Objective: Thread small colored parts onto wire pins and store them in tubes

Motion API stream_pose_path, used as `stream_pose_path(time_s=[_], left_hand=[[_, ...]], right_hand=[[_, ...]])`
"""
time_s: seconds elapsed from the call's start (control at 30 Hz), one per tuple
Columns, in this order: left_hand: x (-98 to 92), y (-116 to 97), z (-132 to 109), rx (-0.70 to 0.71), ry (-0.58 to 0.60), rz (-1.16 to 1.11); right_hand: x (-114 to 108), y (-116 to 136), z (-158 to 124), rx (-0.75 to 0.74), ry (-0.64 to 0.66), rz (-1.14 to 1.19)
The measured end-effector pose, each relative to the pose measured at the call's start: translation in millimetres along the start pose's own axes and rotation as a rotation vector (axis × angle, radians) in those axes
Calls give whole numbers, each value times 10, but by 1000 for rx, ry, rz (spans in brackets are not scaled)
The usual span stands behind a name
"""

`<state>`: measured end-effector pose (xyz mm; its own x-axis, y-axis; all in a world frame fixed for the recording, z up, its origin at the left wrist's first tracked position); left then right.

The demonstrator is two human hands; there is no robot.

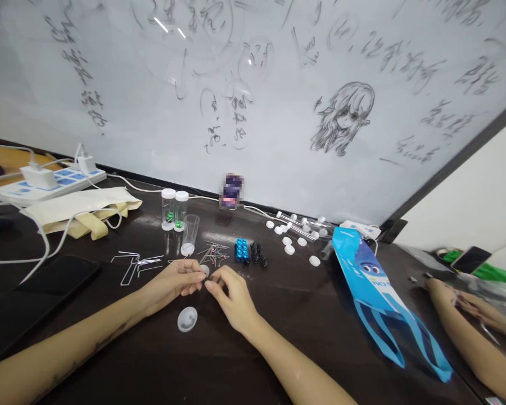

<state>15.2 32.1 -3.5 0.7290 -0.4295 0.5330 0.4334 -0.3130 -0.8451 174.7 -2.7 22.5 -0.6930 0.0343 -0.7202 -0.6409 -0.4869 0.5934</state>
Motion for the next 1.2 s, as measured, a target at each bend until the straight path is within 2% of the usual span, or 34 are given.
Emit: stream_pose_path(time_s=[0.13, 0.37, 0.6, 0.73, 0.9, 1.2], left_hand=[[2, -3, -4, 4, 6, 21], [8, 0, 0, 13, 6, -2], [17, 14, -4, 20, 46, 52], [13, 7, -5, 29, 13, 35], [21, -1, -16, 20, 17, 9], [18, -10, -12, -8, 22, -23]], right_hand=[[7, -1, 6, -13, 14, -29], [-13, 49, -2, -44, -49, 23], [25, 18, -1, -13, 68, -23], [6, 41, -3, -21, 3, -33], [-7, 57, -16, -100, -48, -12], [-11, 41, -15, -34, 30, -88]])
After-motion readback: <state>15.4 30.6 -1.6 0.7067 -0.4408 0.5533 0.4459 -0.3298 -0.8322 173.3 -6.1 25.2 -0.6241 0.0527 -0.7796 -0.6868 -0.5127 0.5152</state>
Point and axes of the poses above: each hand's wrist, its own z-axis towards the middle knuckle, its own x-axis out of the palm, y = z × x, the point moved 3 cm from there along z, towards the middle knuckle, and after that the axes turned 8 degrees about -z, right-handed, at the moved point
